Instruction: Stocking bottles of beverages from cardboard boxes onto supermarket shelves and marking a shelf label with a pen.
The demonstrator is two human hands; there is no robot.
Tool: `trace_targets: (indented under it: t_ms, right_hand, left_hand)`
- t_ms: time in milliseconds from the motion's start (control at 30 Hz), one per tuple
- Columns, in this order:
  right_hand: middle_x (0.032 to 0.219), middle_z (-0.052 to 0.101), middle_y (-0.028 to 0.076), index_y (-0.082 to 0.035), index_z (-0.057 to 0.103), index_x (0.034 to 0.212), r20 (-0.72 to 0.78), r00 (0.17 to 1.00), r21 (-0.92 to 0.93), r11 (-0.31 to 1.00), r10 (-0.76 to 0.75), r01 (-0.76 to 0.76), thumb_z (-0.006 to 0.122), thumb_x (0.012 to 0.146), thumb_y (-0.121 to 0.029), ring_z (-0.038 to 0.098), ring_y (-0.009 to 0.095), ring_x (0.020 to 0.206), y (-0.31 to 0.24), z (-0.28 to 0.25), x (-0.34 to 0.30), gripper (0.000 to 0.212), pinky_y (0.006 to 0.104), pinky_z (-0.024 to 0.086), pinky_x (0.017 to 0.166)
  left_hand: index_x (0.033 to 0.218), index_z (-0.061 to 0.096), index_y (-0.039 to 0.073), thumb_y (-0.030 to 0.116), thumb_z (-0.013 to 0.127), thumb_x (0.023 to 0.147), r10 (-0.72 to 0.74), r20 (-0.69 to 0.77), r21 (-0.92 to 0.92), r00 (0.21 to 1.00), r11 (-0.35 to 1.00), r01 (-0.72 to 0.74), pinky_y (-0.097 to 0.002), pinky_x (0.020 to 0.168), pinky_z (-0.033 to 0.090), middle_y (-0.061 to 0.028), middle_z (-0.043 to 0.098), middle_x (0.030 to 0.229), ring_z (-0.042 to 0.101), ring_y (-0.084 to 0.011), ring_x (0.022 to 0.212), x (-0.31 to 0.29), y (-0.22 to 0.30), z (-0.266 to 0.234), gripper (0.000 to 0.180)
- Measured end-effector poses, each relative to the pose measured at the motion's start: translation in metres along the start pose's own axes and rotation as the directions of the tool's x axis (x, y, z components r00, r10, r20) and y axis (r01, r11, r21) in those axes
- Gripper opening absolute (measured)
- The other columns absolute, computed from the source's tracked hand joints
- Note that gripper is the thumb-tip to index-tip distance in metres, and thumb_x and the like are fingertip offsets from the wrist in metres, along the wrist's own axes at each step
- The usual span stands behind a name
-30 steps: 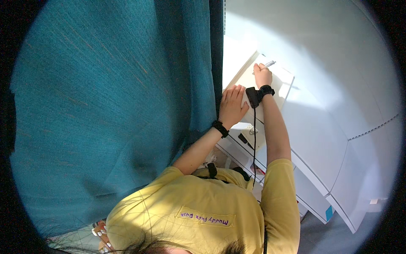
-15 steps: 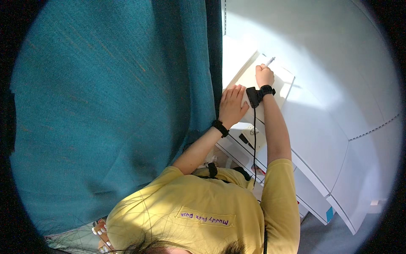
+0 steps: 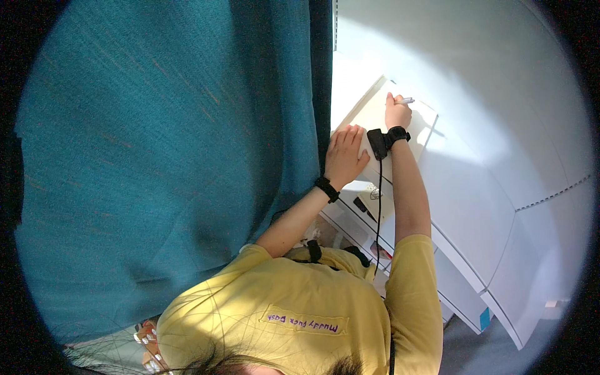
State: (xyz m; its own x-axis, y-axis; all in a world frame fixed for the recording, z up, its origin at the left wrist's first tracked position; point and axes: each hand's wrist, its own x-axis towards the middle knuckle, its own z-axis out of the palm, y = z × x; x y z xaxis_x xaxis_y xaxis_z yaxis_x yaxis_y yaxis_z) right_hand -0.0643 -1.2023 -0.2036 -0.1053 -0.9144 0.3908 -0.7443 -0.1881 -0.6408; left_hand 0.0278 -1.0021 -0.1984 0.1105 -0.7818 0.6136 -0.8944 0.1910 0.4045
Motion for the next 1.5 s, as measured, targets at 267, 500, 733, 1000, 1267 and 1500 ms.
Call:
trace_targets:
  t_ms: [267,500,733,1000,1267,1500]
  right_hand:
    - [0.074,0.064,0.015,-0.008,0.060,0.076,0.006,0.997,-0.003,0.997,-0.072,0.072,0.049,0.087,-0.040,0.062,0.034,0.073,0.007,0.000,0.002,0.035,0.0428,0.048,0.066]
    - [0.072,0.063,0.016,-0.005,0.058,0.074,0.004,0.999,0.055,0.998,-0.037,0.037,0.051,0.086,-0.038,0.061,0.035,0.072,0.007,-0.003,0.001,0.036,0.0425,0.047,0.068]
    - [0.069,0.062,0.016,-0.004,0.057,0.071,0.068,0.997,0.162,0.986,-0.038,0.026,0.051,0.083,-0.033,0.061,0.034,0.069,0.010,-0.007,0.002,0.033,0.0414,0.047,0.066]
    - [0.070,0.063,0.016,-0.005,0.059,0.072,0.200,0.978,0.224,0.975,-0.055,0.009,0.052,0.082,-0.035,0.061,0.034,0.068,0.002,-0.015,-0.003,0.032,0.0411,0.047,0.066]
    - [0.077,0.064,0.016,-0.005,0.059,0.074,-0.017,1.000,0.022,1.000,-0.003,0.004,0.047,0.081,-0.034,0.061,0.036,0.075,0.007,-0.017,-0.001,0.033,0.0429,0.047,0.070]
    - [0.071,0.063,0.016,-0.005,0.059,0.073,0.147,0.989,0.137,0.990,-0.003,-0.017,0.048,0.081,-0.037,0.060,0.036,0.072,0.011,-0.022,-0.001,0.034,0.0408,0.046,0.067]
  left_hand:
    - [0.120,0.047,-0.002,0.022,0.051,0.078,0.004,-0.018,-0.003,1.000,1.000,-0.004,-0.0401,0.106,0.025,-0.0145,0.048,0.122,0.040,-0.0273,0.120,-0.001,0.000,0.002,0.049]
    - [0.120,0.047,-0.002,0.022,0.051,0.078,0.015,-0.034,-0.013,0.999,1.000,-0.016,-0.0403,0.106,0.026,-0.0144,0.048,0.122,0.039,-0.0274,0.120,-0.001,-0.001,0.002,0.049]
    - [0.120,0.047,-0.003,0.022,0.051,0.077,0.004,-0.012,-0.014,1.000,1.000,-0.004,-0.0410,0.105,0.026,-0.0151,0.047,0.123,0.039,-0.0279,0.120,-0.001,0.000,0.001,0.050]
    - [0.120,0.046,-0.003,0.021,0.052,0.077,0.018,-0.033,-0.026,0.999,0.999,-0.019,-0.0409,0.105,0.026,-0.0156,0.047,0.122,0.039,-0.0279,0.120,0.000,0.001,0.000,0.050]
    - [0.116,0.047,-0.004,0.022,0.053,0.074,0.043,-0.072,0.015,0.996,0.999,-0.042,-0.0396,0.103,0.028,-0.0164,0.049,0.118,0.041,-0.0282,0.116,0.000,-0.001,0.001,0.051]
    - [0.117,0.048,-0.003,0.022,0.054,0.076,0.050,-0.067,-0.002,0.997,0.999,-0.050,-0.0413,0.103,0.028,-0.0162,0.049,0.119,0.041,-0.0292,0.117,0.000,-0.004,0.005,0.049]
